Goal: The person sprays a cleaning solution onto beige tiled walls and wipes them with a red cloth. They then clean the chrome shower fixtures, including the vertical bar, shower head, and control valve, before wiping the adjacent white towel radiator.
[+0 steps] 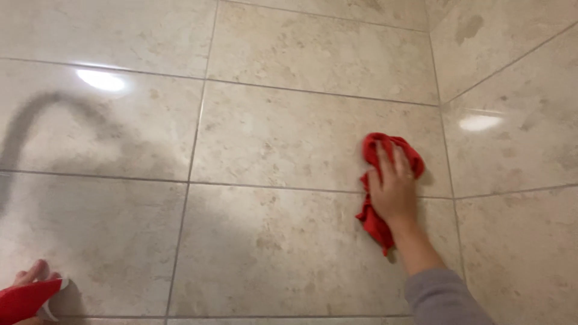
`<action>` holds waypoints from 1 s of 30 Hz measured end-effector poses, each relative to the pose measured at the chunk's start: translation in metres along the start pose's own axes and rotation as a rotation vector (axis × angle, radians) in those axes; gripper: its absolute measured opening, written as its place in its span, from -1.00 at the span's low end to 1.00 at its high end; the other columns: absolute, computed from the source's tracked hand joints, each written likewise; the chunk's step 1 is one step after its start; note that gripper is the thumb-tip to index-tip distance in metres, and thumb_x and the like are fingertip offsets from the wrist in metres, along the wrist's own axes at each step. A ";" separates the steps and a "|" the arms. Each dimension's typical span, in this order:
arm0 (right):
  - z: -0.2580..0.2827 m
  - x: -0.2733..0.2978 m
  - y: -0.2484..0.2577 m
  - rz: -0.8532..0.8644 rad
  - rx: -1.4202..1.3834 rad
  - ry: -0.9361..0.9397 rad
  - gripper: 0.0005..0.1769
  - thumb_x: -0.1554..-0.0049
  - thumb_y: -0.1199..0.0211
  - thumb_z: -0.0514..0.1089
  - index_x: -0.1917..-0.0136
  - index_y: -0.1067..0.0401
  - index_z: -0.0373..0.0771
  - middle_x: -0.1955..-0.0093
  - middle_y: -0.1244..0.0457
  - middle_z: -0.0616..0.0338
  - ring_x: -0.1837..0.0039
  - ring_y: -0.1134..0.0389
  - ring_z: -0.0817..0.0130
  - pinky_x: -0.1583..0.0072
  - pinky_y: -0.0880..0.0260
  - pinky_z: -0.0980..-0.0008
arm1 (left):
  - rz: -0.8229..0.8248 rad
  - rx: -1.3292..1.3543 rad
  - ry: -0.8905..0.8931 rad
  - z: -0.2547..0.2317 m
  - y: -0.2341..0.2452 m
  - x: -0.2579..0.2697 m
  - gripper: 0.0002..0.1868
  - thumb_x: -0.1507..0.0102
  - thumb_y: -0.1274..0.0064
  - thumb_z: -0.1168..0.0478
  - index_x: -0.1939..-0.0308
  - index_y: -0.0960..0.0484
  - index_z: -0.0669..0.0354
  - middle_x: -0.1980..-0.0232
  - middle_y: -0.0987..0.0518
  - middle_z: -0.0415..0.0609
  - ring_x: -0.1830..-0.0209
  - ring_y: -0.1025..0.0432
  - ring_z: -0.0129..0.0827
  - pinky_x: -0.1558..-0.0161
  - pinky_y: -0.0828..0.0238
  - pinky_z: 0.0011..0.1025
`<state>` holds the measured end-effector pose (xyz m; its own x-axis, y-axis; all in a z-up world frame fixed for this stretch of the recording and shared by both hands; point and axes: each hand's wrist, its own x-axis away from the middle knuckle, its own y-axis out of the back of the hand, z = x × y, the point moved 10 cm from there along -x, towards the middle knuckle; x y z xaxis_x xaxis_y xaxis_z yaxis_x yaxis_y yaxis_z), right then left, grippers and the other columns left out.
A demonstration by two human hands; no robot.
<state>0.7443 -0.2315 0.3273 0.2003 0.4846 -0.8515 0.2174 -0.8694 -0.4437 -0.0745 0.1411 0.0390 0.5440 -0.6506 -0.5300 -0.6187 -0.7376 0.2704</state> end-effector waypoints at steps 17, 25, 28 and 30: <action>0.044 0.055 0.020 -0.031 0.018 -0.544 -0.38 -0.31 -0.03 -0.12 -0.61 -0.18 -0.23 -0.61 0.00 -0.31 -0.59 0.03 -0.24 -0.51 0.07 -0.16 | 0.014 0.146 -0.175 -0.001 -0.006 -0.021 -0.67 -0.40 -0.02 -0.02 0.23 -0.41 0.15 0.11 -0.44 0.33 0.32 -0.50 0.15 0.19 -0.50 0.04; 0.189 0.022 -0.009 -0.082 0.136 -0.312 -0.34 -0.23 -0.18 -0.13 -0.58 -0.26 -0.22 -0.55 -0.12 -0.28 -0.53 -0.12 -0.18 -0.46 -0.13 -0.13 | 0.130 -0.298 -0.203 -0.005 -0.048 -0.024 -0.67 -0.20 0.19 -0.26 0.14 -0.46 -0.28 0.03 -0.34 -0.08 -0.14 -0.32 -0.17 0.01 -0.31 -0.03; 0.252 0.008 -0.017 -0.078 0.079 -0.309 -0.39 -0.26 -0.10 -0.14 -0.56 -0.28 -0.20 -0.55 -0.12 -0.23 -0.52 -0.13 -0.19 -0.44 -0.16 -0.12 | 0.346 0.639 0.403 -0.066 0.014 0.117 -0.14 -0.09 0.43 -0.69 -0.32 -0.52 -0.60 -0.72 0.07 -0.28 -0.72 0.31 -0.52 -0.52 0.50 -0.13; 0.290 0.000 -0.030 -0.044 0.080 -0.301 -0.37 -0.24 -0.10 -0.12 -0.58 -0.25 -0.17 -0.57 -0.11 -0.16 -0.54 -0.12 -0.10 -0.44 -0.17 -0.09 | 0.242 0.416 0.193 -0.112 0.076 0.198 -0.19 -0.01 0.06 -0.20 -0.43 -0.35 -0.65 -0.62 -0.15 -0.49 -0.73 0.32 -0.59 -0.55 0.41 -0.35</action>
<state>0.4611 -0.2331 0.2596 -0.1026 0.4824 -0.8700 0.1414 -0.8586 -0.4927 0.0494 -0.0638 0.0444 0.4274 -0.8443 -0.3234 -0.8916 -0.4528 0.0038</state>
